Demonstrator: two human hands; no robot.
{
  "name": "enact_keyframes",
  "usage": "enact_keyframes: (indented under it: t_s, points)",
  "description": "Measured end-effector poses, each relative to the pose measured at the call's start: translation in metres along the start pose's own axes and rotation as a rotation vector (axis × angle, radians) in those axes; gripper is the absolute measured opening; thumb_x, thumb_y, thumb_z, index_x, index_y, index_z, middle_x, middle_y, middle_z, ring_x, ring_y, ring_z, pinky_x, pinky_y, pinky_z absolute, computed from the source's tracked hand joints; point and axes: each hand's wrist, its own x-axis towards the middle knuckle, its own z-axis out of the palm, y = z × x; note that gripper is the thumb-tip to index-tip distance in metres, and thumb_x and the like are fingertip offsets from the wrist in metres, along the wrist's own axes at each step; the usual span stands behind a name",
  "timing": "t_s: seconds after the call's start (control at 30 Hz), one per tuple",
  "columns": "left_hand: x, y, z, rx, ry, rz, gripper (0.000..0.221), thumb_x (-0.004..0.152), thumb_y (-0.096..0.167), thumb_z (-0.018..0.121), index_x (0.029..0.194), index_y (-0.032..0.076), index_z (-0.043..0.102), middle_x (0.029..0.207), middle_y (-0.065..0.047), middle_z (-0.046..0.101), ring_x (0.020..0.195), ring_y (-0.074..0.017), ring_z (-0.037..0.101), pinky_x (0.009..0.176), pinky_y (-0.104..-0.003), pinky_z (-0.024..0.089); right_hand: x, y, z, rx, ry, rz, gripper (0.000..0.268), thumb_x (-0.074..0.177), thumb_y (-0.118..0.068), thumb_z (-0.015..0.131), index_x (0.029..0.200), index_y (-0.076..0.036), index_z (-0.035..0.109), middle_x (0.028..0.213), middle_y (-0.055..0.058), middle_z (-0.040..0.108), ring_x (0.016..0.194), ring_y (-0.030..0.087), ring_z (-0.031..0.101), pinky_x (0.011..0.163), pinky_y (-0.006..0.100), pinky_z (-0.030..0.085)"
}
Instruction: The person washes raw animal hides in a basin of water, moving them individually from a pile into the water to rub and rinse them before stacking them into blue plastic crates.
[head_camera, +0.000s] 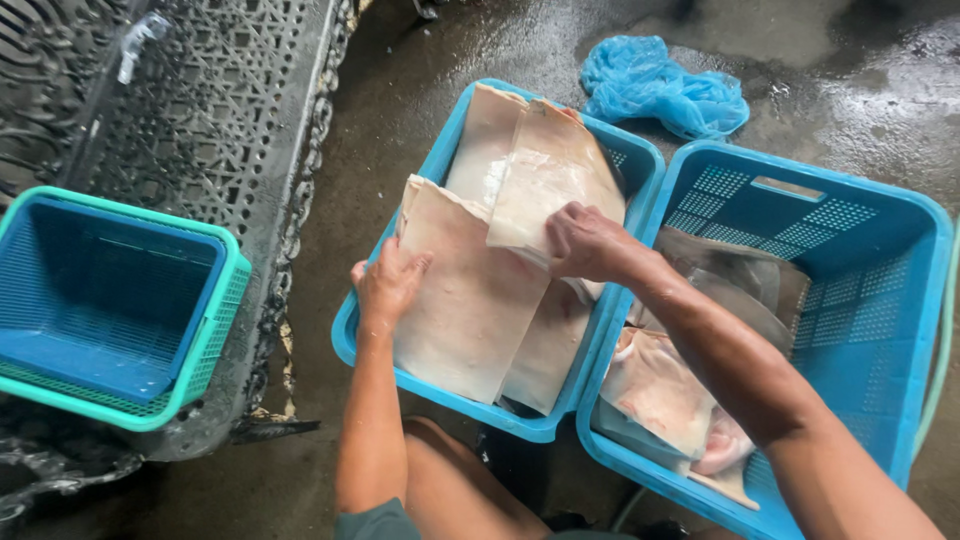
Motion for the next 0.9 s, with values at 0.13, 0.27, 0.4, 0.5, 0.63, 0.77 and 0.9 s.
enact_keyframes:
  t_s: [0.13, 0.27, 0.4, 0.5, 0.63, 0.77, 0.9]
  points:
    - [0.001, 0.028, -0.023, 0.066, -0.067, -0.037, 0.066, 0.087, 0.061, 0.072, 0.120, 0.005, 0.064, 0.098, -0.021, 0.076, 0.101, -0.0400, 0.069, 0.110, -0.057, 0.033, -0.005, -0.014, 0.034, -0.004, 0.186, 0.075, 0.068, 0.073, -0.025, 0.075, 0.132, -0.002, 0.049, 0.125, 0.022, 0.052, 0.112, 0.046, 0.052, 0.080, 0.053, 0.057]
    - [0.001, 0.024, -0.030, -0.311, -0.154, 0.031, 0.065, 0.081, 0.042, 0.081, 0.128, 0.001, 0.062, 0.111, -0.019, 0.074, 0.108, -0.0340, 0.070, 0.102, -0.045, 0.047, -0.005, 0.003, 0.073, -0.106, 0.337, 0.106, 0.062, 0.078, -0.016, 0.070, 0.137, -0.007, 0.052, 0.126, 0.022, 0.055, 0.113, 0.045, 0.058, 0.079, 0.050, 0.058]
    - [0.017, -0.005, -0.017, -0.577, -0.254, 0.090, 0.071, 0.068, 0.017, 0.091, 0.129, -0.002, 0.060, 0.115, -0.013, 0.073, 0.105, -0.0259, 0.069, 0.094, -0.037, 0.052, 0.003, 0.029, 0.052, 0.213, 0.417, 0.183, 0.046, 0.074, -0.021, 0.076, 0.118, -0.013, 0.062, 0.110, 0.018, 0.067, 0.101, 0.043, 0.066, 0.082, 0.050, 0.055]
    - [0.018, -0.008, -0.005, -0.653, -0.300, -0.052, 0.064, 0.067, 0.016, 0.091, 0.124, 0.001, 0.066, 0.108, -0.007, 0.077, 0.098, -0.0199, 0.072, 0.092, -0.033, 0.056, 0.019, 0.038, 0.009, 0.226, 0.363, 0.328, 0.039, 0.080, -0.017, 0.072, 0.119, -0.018, 0.070, 0.100, 0.022, 0.073, 0.097, 0.043, 0.069, 0.087, 0.049, 0.056]
    - [0.024, 0.013, -0.026, -0.760, -0.490, -0.173, 0.052, 0.069, 0.009, 0.088, 0.118, 0.000, 0.074, 0.105, -0.007, 0.078, 0.094, -0.0173, 0.071, 0.089, -0.033, 0.057, -0.001, 0.046, -0.078, 0.346, 0.266, 0.290, 0.045, 0.077, -0.014, 0.067, 0.122, -0.012, 0.068, 0.101, 0.020, 0.073, 0.093, 0.034, 0.071, 0.083, 0.046, 0.056]
    - [0.005, 0.066, -0.073, -0.775, -0.518, -0.162, 0.049, 0.068, 0.004, 0.085, 0.116, 0.001, 0.073, 0.104, -0.006, 0.079, 0.092, -0.0150, 0.073, 0.087, -0.031, 0.058, -0.052, 0.035, -0.149, 0.320, 0.183, 0.251, 0.043, 0.078, -0.011, 0.064, 0.121, -0.009, 0.068, 0.095, 0.015, 0.073, 0.087, 0.028, 0.070, 0.079, 0.043, 0.054]
    - [-0.012, 0.116, -0.103, -0.915, -0.631, -0.126, 0.048, 0.072, -0.001, 0.082, 0.119, 0.000, 0.069, 0.107, -0.006, 0.078, 0.096, -0.0131, 0.072, 0.089, -0.030, 0.058, -0.104, 0.024, -0.161, 0.393, 0.136, 0.222, 0.040, 0.077, -0.007, 0.061, 0.116, -0.009, 0.068, 0.089, 0.013, 0.073, 0.081, 0.024, 0.069, 0.074, 0.040, 0.054]
